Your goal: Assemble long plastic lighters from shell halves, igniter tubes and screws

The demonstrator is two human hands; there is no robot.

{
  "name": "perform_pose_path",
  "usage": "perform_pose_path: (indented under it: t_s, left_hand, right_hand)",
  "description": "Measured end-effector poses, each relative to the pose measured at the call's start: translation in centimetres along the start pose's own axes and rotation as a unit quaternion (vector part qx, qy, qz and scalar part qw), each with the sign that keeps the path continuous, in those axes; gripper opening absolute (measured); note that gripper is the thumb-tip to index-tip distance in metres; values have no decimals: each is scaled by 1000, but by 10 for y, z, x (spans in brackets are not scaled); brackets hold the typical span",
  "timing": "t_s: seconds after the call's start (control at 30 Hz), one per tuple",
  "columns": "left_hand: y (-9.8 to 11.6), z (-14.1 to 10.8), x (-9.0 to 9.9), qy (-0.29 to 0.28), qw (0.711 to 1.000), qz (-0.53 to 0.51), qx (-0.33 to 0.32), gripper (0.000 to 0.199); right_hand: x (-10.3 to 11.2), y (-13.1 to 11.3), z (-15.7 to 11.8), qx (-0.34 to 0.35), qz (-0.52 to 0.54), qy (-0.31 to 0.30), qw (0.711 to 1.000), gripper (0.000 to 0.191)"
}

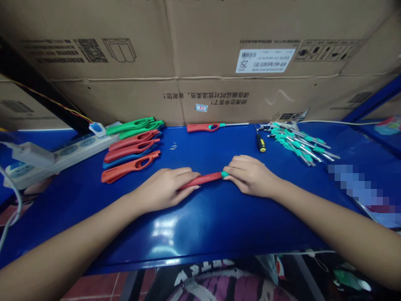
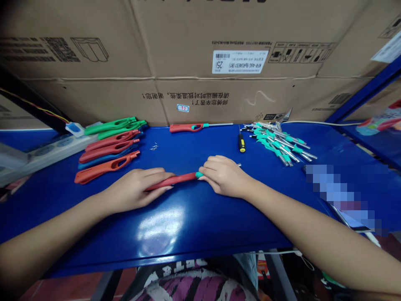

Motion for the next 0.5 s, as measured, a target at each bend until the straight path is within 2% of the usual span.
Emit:
perform_pose_path:
  t_s: [0.13,0.3,0.4,0.47,0.5]
  left_hand:
    - [-7,2,-1,-14,999,10,39,38]
    - [-9,5,0,-40,994,71,78,43]
    - [-12,3,1,-32,992,80,91,42]
    - [-13,2,1,-22,993,70,90,43]
    - [-13,1,1,-14,994,62,89,44]
  right_hand:
    - [0,8,4,-42,21,-29,998,24]
    - [6,27,5,-131,5,-97,987,16]
    - [7,41,2,-163,28,-134,977,24]
    - [10,54,0,-193,39,-112,974,31]
    - [14,64,-2,-221,23,-79,972,33]
Point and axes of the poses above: each hand's wrist, its own z-axis towards the middle knuckle, its own x-axis out of the back of the hand, y = z × x, the point moved 6 cm from there along z, towards the middle knuckle, and after that the axes turned 9 degrees about -x, right-handed, at the moved point
